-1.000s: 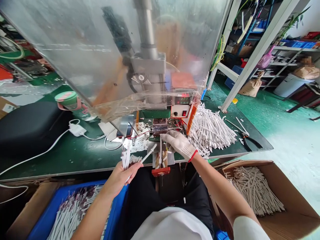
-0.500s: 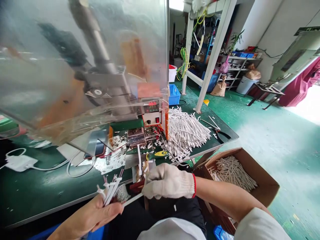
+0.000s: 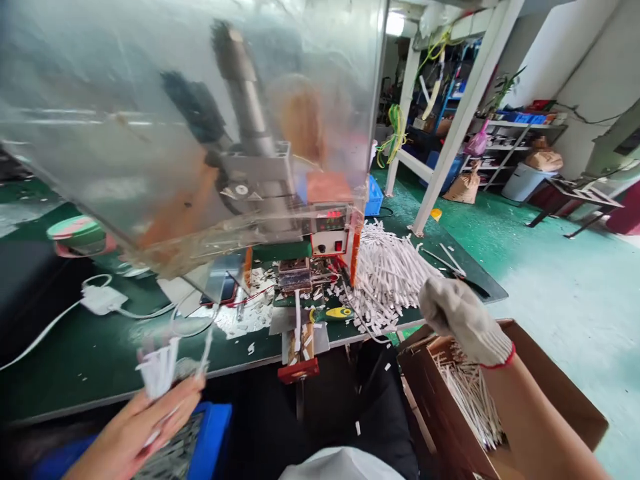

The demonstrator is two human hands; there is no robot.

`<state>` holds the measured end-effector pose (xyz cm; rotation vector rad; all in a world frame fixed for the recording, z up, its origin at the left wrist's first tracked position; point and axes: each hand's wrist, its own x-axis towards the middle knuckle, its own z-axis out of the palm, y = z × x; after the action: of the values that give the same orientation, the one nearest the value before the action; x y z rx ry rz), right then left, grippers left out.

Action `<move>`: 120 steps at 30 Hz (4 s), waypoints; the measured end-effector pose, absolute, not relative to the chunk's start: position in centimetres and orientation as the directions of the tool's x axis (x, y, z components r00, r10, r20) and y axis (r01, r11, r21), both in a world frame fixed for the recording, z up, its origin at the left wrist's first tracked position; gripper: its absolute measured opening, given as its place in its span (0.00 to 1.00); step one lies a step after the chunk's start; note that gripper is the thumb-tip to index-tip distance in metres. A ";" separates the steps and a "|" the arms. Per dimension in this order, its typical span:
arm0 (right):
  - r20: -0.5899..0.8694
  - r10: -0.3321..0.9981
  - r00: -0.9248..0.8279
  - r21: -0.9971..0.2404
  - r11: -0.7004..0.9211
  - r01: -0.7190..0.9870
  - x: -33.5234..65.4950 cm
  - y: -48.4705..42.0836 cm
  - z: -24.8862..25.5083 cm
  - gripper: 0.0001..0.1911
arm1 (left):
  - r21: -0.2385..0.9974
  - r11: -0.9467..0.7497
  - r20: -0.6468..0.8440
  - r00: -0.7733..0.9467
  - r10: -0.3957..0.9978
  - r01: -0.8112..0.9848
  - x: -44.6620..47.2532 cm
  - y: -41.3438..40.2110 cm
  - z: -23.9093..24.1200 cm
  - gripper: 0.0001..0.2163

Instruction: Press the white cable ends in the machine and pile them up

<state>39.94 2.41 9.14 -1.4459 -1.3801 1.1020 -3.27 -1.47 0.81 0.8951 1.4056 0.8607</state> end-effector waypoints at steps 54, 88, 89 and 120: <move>-0.435 0.886 -0.162 -0.892 -0.448 -0.056 22.8 10.6 -2.5 0.17 | 0.920 0.318 -0.346 -0.098 0.933 -0.228 2.6 0.6 -3.6 0.24; 0.084 0.937 0.340 -0.160 -0.325 0.932 39.7 12.3 2.2 0.16 | 0.758 0.446 -0.370 0.250 0.895 -0.475 3.3 3.5 -1.4 0.18; 0.061 0.946 0.319 -0.020 -0.318 0.948 40.6 12.8 1.9 0.15 | 0.776 0.433 -0.368 0.229 0.901 -0.459 4.0 3.9 -1.7 0.22; -0.392 0.918 -0.068 -0.913 -0.397 -0.093 23.8 8.9 -3.3 0.14 | 0.920 0.297 -0.337 -0.128 0.933 -0.254 2.0 1.0 -3.7 0.22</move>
<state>23.79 8.95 -3.34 -1.3935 -0.9440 1.5865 2.05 0.96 -3.66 0.7147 1.2918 1.1837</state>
